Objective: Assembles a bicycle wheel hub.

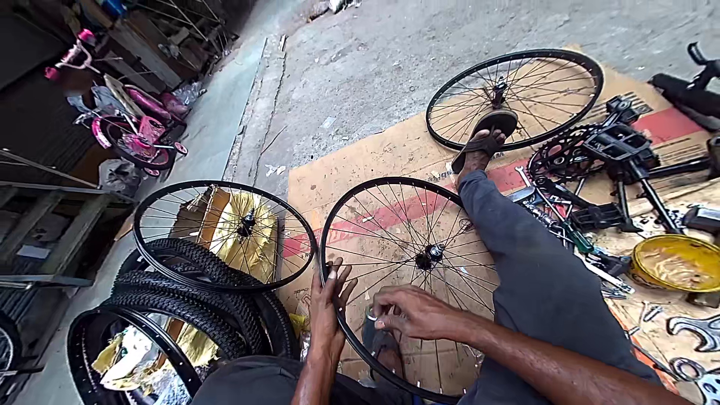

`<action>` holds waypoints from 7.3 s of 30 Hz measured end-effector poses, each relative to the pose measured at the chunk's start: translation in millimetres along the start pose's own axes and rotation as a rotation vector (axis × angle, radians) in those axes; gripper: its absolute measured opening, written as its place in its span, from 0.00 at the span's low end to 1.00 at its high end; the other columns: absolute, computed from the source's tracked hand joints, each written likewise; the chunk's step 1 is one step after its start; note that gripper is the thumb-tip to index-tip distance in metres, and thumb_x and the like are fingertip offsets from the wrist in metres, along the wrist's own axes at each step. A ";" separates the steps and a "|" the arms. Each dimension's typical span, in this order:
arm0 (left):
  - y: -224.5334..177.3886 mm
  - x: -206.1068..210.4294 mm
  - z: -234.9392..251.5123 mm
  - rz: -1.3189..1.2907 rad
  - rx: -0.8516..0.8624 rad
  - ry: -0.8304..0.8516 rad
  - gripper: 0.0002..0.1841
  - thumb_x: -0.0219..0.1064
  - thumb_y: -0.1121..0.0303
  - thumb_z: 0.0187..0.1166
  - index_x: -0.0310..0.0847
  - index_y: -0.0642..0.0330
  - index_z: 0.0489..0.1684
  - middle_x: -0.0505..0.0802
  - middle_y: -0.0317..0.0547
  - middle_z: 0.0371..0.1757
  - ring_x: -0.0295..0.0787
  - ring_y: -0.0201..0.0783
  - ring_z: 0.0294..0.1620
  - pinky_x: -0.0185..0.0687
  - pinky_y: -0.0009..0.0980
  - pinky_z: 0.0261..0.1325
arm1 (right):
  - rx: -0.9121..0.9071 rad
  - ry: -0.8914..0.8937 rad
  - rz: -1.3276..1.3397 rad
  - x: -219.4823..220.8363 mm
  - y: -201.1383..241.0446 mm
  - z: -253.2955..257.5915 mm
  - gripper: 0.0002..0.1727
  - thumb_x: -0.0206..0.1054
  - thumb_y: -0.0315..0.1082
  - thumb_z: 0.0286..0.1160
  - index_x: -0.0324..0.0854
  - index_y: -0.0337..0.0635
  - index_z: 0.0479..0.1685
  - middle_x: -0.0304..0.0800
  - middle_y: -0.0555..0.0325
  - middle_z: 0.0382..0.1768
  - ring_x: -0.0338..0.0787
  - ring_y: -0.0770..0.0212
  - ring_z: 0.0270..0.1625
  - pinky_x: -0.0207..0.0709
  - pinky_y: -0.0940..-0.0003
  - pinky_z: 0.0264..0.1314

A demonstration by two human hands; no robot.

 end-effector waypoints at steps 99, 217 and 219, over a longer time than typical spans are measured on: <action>10.1 -2.0 1.0 -0.056 -0.104 -0.010 0.31 0.35 0.43 0.94 0.75 0.53 0.76 0.92 0.58 0.63 0.93 0.55 0.59 0.89 0.52 0.58 | 0.050 0.035 -0.218 43.5 9.6 25.8 0.15 0.71 0.35 0.72 0.81 0.45 0.57 0.90 0.49 0.41 0.92 0.47 0.43 0.84 0.45 0.45; 17.8 -20.4 -16.2 0.063 -0.089 -0.193 0.38 0.33 0.44 0.95 0.80 0.74 0.48 0.95 0.63 0.39 0.96 0.53 0.44 0.91 0.45 0.48 | -0.195 0.207 -0.327 31.9 21.4 -2.4 0.14 0.54 0.42 0.92 0.82 0.48 0.59 0.89 0.52 0.51 0.88 0.48 0.59 0.75 0.48 0.70; 20.1 -21.7 -13.7 0.059 -0.105 -0.205 0.35 0.34 0.50 0.96 0.81 0.74 0.44 0.95 0.62 0.36 0.97 0.51 0.39 0.91 0.41 0.43 | -0.198 0.157 -0.202 40.9 28.6 5.6 0.13 0.59 0.41 0.89 0.79 0.48 0.62 0.89 0.53 0.46 0.89 0.50 0.54 0.79 0.49 0.64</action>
Point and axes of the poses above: each hand's wrist, its own z-axis towards the middle knuckle, its own x-axis out of the palm, y = z × x, the point moved 10 cm from there along z, towards the middle knuckle
